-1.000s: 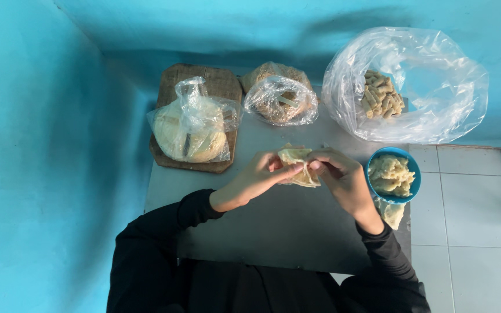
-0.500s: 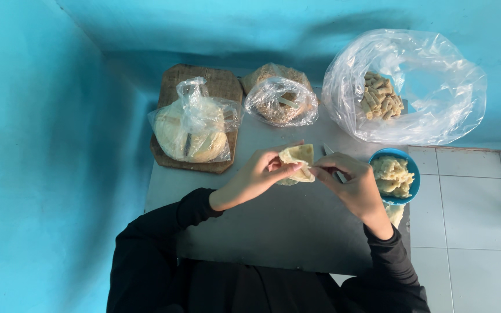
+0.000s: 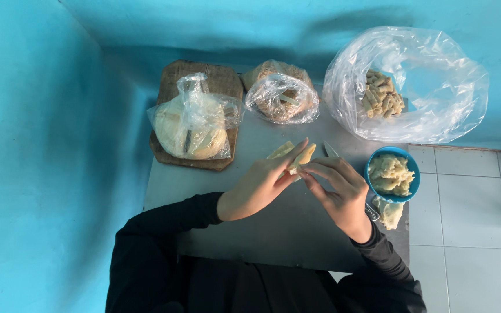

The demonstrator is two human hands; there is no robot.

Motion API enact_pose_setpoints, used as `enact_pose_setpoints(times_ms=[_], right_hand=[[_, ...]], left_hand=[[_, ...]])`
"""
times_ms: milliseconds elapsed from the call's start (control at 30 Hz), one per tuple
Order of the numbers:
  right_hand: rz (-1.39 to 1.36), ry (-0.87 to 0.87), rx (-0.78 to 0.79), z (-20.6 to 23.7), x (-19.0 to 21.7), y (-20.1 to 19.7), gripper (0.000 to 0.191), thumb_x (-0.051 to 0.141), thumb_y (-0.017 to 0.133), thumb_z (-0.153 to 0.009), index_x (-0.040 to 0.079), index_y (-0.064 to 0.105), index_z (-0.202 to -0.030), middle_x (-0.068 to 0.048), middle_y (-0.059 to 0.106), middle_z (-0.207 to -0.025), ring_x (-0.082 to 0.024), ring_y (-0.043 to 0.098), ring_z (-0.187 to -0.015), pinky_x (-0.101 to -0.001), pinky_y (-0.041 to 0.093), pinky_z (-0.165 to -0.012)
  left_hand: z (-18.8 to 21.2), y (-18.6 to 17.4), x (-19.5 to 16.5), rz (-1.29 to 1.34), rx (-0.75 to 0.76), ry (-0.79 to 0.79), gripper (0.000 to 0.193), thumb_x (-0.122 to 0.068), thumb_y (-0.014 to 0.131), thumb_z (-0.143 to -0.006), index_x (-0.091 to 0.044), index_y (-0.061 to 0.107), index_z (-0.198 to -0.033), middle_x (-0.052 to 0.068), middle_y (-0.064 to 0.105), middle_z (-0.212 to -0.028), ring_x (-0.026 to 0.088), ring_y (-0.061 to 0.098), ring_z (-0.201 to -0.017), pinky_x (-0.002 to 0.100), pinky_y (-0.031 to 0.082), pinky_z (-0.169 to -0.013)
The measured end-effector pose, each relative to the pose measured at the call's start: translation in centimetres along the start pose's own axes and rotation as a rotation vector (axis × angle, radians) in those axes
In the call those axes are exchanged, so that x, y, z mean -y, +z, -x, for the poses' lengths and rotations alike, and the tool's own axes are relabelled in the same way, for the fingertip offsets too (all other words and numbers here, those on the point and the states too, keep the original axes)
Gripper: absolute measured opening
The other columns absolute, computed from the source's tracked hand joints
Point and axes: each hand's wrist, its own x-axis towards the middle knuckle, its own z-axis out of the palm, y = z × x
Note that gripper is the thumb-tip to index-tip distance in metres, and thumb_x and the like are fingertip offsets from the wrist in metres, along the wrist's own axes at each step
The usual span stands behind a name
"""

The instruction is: The person sits at a small metal table and folds square dough wrappers around spoonfuls of filling, pinching the edges closed to form triangular parcels. They take wrappers from a stack, add filling from a blue bowl, fold and seal each parcel by hand, and place the finished parcels into a plastic bag with others.

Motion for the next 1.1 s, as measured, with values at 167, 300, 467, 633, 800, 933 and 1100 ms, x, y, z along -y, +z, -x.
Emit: enact_pose_setpoints(times_ms=[167, 300, 467, 633, 800, 933, 1100], right_hand=[[0.105, -0.055, -0.02, 0.3, -0.1, 0.8, 0.025, 0.003, 0.086, -0.083, 0.004, 0.075, -0.104, -0.007, 0.07, -0.098, -0.024, 0.068, -0.08, -0.0348, 0.055, -0.07], [0.072, -0.014, -0.01, 0.5, -0.3, 1.2, 0.021, 0.002, 0.082, -0.086, 0.002, 0.073, -0.105, -0.009, 0.071, -0.101, -0.025, 0.068, -0.081, -0.0345, 0.055, -0.071], [-0.107, 0.152, 0.062, 0.5, -0.9, 0.8, 0.019, 0.003, 0.078, -0.09, -0.001, 0.072, -0.109, -0.011, 0.073, -0.106, -0.02, 0.071, -0.082, -0.0307, 0.058, -0.072], [-0.14, 0.149, 0.062, 0.6, -1.2, 0.9, 0.019, 0.002, 0.076, -0.091, -0.001, 0.072, -0.11, -0.011, 0.072, -0.108, -0.021, 0.073, -0.09, -0.03, 0.059, -0.076], [-0.144, 0.184, 0.062, 0.8, -1.0, 0.8, 0.02, 0.002, 0.078, -0.089, -0.001, 0.072, -0.108, -0.012, 0.072, -0.108, -0.019, 0.072, -0.085, -0.0296, 0.058, -0.074], [-0.138, 0.163, 0.051, 0.7, -0.7, 0.7, 0.021, 0.003, 0.079, -0.088, -0.001, 0.072, -0.107, -0.012, 0.072, -0.108, -0.019, 0.072, -0.087, -0.03, 0.058, -0.076], [-0.194, 0.174, 0.038, 0.9, -0.5, 0.9, 0.021, 0.004, 0.08, -0.087, 0.0, 0.072, -0.106, -0.011, 0.072, -0.108, -0.019, 0.073, -0.089, -0.0303, 0.058, -0.078]], left_hand=[[0.2, 0.2, 0.1, -0.048, 0.051, -0.082, 0.081, -0.001, 0.072, -0.097, -0.014, 0.029, -0.164, 0.014, 0.07, -0.099, 0.031, 0.072, -0.084, 0.041, 0.057, -0.075], [0.4, 0.6, 0.4, -0.032, 0.028, -0.047, 0.081, 0.002, 0.07, -0.095, -0.013, 0.029, -0.164, 0.016, 0.07, -0.106, 0.03, 0.071, -0.084, 0.04, 0.057, -0.075], [0.1, 0.5, 0.7, 0.054, 0.071, -0.129, 0.078, 0.0, 0.071, -0.096, -0.014, 0.033, -0.163, 0.014, 0.07, -0.1, 0.023, 0.069, -0.079, 0.037, 0.058, -0.074], [-0.1, -0.4, 0.1, 0.327, 0.224, -0.237, 0.075, -0.012, 0.065, -0.103, -0.011, 0.025, -0.166, 0.012, 0.069, -0.107, 0.017, 0.071, -0.094, 0.035, 0.059, -0.091], [-0.6, -1.0, -0.7, 0.282, 0.36, -0.411, 0.07, -0.016, 0.055, -0.107, -0.008, 0.021, -0.168, 0.015, 0.063, -0.121, 0.022, 0.066, -0.105, 0.038, 0.053, -0.101], [-0.6, -1.3, -0.7, 0.338, 0.304, -0.237, 0.065, -0.015, 0.047, -0.109, -0.004, 0.019, -0.167, 0.015, 0.056, -0.138, 0.024, 0.064, -0.118, 0.039, 0.049, -0.109], [-0.3, -1.0, -0.5, 0.311, 0.274, -0.175, 0.06, -0.014, 0.038, -0.112, 0.001, 0.016, -0.166, 0.015, 0.046, -0.16, 0.026, 0.061, -0.133, 0.04, 0.043, -0.119]])
